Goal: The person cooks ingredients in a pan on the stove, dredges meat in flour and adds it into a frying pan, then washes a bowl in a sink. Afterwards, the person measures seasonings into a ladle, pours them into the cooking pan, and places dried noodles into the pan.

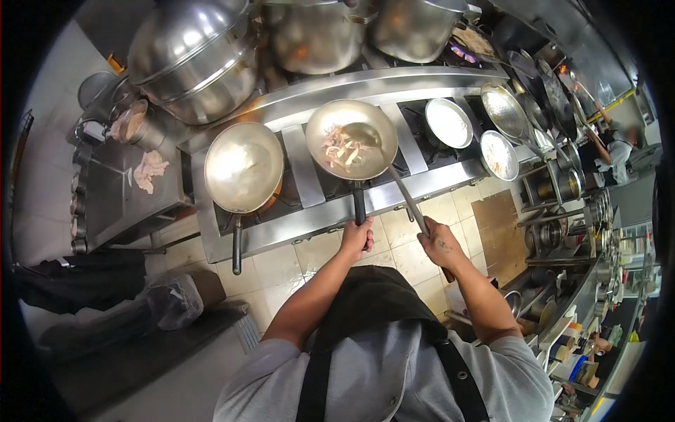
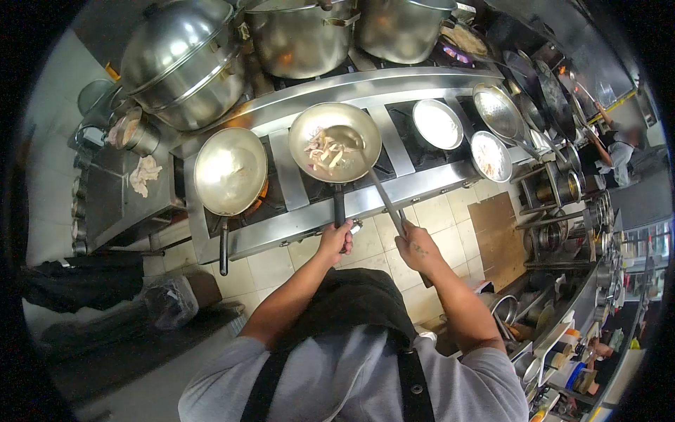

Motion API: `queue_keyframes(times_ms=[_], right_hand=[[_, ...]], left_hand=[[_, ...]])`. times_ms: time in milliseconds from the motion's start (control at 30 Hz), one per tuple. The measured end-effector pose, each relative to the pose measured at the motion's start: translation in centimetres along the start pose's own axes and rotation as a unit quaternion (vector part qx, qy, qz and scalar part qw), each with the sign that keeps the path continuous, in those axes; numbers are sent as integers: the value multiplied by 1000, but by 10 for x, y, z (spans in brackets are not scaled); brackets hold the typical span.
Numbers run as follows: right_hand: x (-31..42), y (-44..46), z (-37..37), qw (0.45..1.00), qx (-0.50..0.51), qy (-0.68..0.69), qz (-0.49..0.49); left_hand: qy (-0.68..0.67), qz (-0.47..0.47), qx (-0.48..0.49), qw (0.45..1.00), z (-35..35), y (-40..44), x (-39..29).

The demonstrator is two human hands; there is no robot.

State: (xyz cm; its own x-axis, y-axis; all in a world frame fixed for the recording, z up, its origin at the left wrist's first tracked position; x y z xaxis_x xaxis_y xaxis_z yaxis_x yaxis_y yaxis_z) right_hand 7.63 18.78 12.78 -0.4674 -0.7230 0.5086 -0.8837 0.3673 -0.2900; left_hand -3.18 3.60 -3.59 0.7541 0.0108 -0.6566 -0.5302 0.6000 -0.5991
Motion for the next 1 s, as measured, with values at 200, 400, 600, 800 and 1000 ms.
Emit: queue_keyframes(times_ms=[200,400,600,800,1000], right_hand=[[-3,55,75,976,-112,186,14],[32,7,58,988,-67,115,-84],[34,-64,33,998,32,-45,-6],[11,-6,57,988,-42,149,-8],[-12,70,81,979,-176,108,-4]], left_hand=[[-14,-22,2,1000,-27,-8,-8],[9,-40,13,999,-38,-11,-16],[-7,-45,30,999,-40,-15,-24],[-24,-58,55,997,-36,-15,-23],[-61,-76,105,990,-31,-7,-23]])
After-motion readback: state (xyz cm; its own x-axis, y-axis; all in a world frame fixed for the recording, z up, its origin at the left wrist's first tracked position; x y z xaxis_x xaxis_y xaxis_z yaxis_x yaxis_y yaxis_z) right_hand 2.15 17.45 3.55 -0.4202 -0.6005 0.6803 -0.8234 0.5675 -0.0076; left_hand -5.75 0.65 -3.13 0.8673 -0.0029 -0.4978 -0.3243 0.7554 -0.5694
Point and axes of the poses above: each hand's wrist, its own y-axis towards the middle knuckle, its own z-axis out of the palm, x = y × z, the point moved 6 cm from there along y, towards the middle knuckle
